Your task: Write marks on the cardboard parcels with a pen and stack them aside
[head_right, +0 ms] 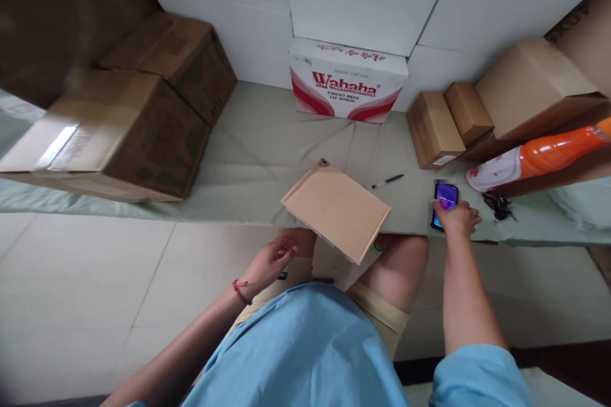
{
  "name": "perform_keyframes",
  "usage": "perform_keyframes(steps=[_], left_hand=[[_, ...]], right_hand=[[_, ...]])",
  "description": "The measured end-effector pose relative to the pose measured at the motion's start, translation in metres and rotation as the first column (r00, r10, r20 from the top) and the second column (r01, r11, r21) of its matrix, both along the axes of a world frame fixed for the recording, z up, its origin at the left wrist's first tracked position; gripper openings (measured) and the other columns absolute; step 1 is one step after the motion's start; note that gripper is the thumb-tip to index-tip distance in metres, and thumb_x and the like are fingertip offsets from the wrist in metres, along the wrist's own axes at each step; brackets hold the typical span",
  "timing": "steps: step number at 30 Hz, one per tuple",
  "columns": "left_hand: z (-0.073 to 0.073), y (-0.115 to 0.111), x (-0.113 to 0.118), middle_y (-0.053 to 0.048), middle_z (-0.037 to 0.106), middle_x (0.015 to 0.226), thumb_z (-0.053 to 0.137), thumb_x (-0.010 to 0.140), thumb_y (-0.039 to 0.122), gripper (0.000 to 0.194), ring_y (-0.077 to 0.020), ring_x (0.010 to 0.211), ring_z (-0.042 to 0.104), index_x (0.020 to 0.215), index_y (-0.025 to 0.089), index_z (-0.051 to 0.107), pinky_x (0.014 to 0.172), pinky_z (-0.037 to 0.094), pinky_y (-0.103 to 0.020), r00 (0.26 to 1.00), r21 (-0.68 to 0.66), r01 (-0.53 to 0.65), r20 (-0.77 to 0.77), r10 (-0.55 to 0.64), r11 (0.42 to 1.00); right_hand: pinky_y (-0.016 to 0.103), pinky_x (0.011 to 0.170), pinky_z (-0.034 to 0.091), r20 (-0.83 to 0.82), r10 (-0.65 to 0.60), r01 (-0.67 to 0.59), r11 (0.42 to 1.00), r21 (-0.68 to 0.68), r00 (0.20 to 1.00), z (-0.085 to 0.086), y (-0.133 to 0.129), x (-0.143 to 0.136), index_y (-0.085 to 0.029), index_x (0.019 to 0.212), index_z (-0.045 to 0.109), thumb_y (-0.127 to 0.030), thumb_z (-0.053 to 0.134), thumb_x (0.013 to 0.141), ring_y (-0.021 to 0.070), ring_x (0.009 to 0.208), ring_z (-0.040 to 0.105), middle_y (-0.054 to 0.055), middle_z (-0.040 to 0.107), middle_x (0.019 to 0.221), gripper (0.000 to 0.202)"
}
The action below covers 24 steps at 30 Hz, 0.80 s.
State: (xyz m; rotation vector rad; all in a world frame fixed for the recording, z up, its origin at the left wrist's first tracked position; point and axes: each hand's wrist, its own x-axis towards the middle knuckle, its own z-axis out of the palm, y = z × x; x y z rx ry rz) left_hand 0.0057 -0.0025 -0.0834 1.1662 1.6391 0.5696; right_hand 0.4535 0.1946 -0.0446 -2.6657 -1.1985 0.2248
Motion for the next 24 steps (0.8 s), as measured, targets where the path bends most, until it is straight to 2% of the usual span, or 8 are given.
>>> perform_keyframes(steps=[2, 4, 7, 9, 13, 17, 20, 24], left_hand=[[-0.002, 0.001, 0.002, -0.008, 0.076, 0.085, 0.06, 0.088, 0.044, 0.026, -0.0244, 0.079, 0.067, 0.091, 0.021, 0.073, 0.072, 0.049, -0.034, 0.999, -0.02, -0.028, 0.02, 0.028, 0.999], [-0.006, 0.004, 0.005, -0.007, 0.075, 0.085, 0.061, 0.086, 0.045, 0.026, -0.0238, 0.078, 0.066, 0.089, 0.021, 0.071, 0.069, 0.048, -0.033, 0.997, -0.046, -0.061, 0.048, 0.063, 0.997], [-0.01, 0.012, 0.011, -0.007, 0.075, 0.088, 0.062, 0.085, 0.046, 0.027, -0.0247, 0.084, 0.069, 0.091, 0.021, 0.072, 0.071, 0.051, -0.032, 0.985, -0.09, -0.098, 0.13, 0.11, 0.991], [-0.009, 0.02, 0.016, -0.008, 0.077, 0.092, 0.061, 0.086, 0.046, 0.029, -0.0258, 0.091, 0.072, 0.095, 0.021, 0.073, 0.074, 0.054, -0.032, 0.968, -0.121, -0.097, 0.217, 0.122, 0.988], [0.0, 0.029, 0.027, -0.009, 0.08, 0.103, 0.066, 0.083, 0.045, 0.032, -0.0275, 0.101, 0.074, 0.102, 0.021, 0.076, 0.08, 0.058, -0.034, 0.906, -0.173, -0.066, 0.402, 0.132, 0.983], [0.008, 0.027, 0.032, -0.012, 0.078, 0.123, 0.074, 0.073, 0.041, 0.043, -0.0268, 0.106, 0.074, 0.11, 0.02, 0.076, 0.085, 0.058, -0.035, 0.815, -0.224, -0.083, 0.545, 0.195, 0.971], [0.01, 0.022, 0.032, -0.014, 0.076, 0.128, 0.077, 0.069, 0.041, 0.054, -0.0248, 0.103, 0.074, 0.118, 0.019, 0.073, 0.084, 0.056, -0.034, 0.734, -0.262, -0.113, 0.628, 0.258, 0.958], [0.017, 0.019, 0.035, -0.009, 0.078, 0.104, 0.081, 0.074, 0.047, 0.055, -0.0214, 0.096, 0.07, 0.12, 0.018, 0.071, 0.085, 0.054, -0.033, 0.652, -0.259, -0.137, 0.703, 0.284, 0.956]], right_hand=[[0.066, 0.121, 0.043, -0.015, 0.177, -0.174, 0.979, 0.11, 0.984, 0.014, -0.013, -0.019, -0.004, 0.145, 0.058, -0.066, 0.073, 0.082, 0.05, 0.148, 0.049, 0.037, 0.059, 0.148, 0.09], [0.061, 0.121, 0.046, -0.072, 0.429, -0.401, 0.883, 0.244, 0.9, 0.033, -0.038, -0.048, -0.008, 0.157, 0.048, -0.074, 0.067, 0.085, 0.0427, 0.143, 0.057, 0.029, 0.062, 0.148, 0.099], [0.062, 0.126, 0.044, -0.093, 0.786, -0.724, 0.602, 0.337, 0.611, 0.059, -0.083, -0.102, -0.02, 0.173, 0.026, -0.081, 0.072, 0.084, 0.0395, 0.159, 0.046, 0.024, 0.044, 0.171, 0.117], [0.067, 0.132, 0.034, -0.086, 0.879, -0.853, 0.477, 0.21, 0.47, 0.069, -0.104, -0.135, -0.024, 0.177, 0.02, -0.08, 0.08, 0.08, 0.0423, 0.17, 0.029, 0.023, 0.028, 0.181, 0.127], [0.075, 0.133, 0.026, -0.173, 0.871, -0.888, 0.451, -0.089, 0.46, 0.067, -0.11, -0.164, -0.023, 0.179, 0.014, -0.078, 0.091, 0.067, 0.0497, 0.173, 0.009, 0.028, 0.007, 0.185, 0.147], [0.076, 0.132, 0.025, -0.19, 0.885, -0.901, 0.397, -0.174, 0.426, 0.061, -0.101, -0.159, -0.025, 0.179, 0.013, -0.079, 0.092, 0.063, 0.0503, 0.174, 0.003, 0.027, -0.002, 0.186, 0.15], [0.081, 0.127, 0.029, -0.156, 0.897, -0.906, 0.391, -0.163, 0.415, 0.06, -0.105, -0.159, -0.028, 0.178, 0.017, -0.078, 0.094, 0.06, 0.0564, 0.17, 0.013, 0.027, 0.004, 0.185, 0.149], [0.078, 0.118, 0.042, -0.136, 0.845, -0.854, 0.498, -0.15, 0.517, 0.064, -0.109, -0.171, -0.025, 0.175, 0.028, -0.069, 0.094, 0.063, 0.0601, 0.16, 0.033, 0.03, 0.024, 0.177, 0.138]])
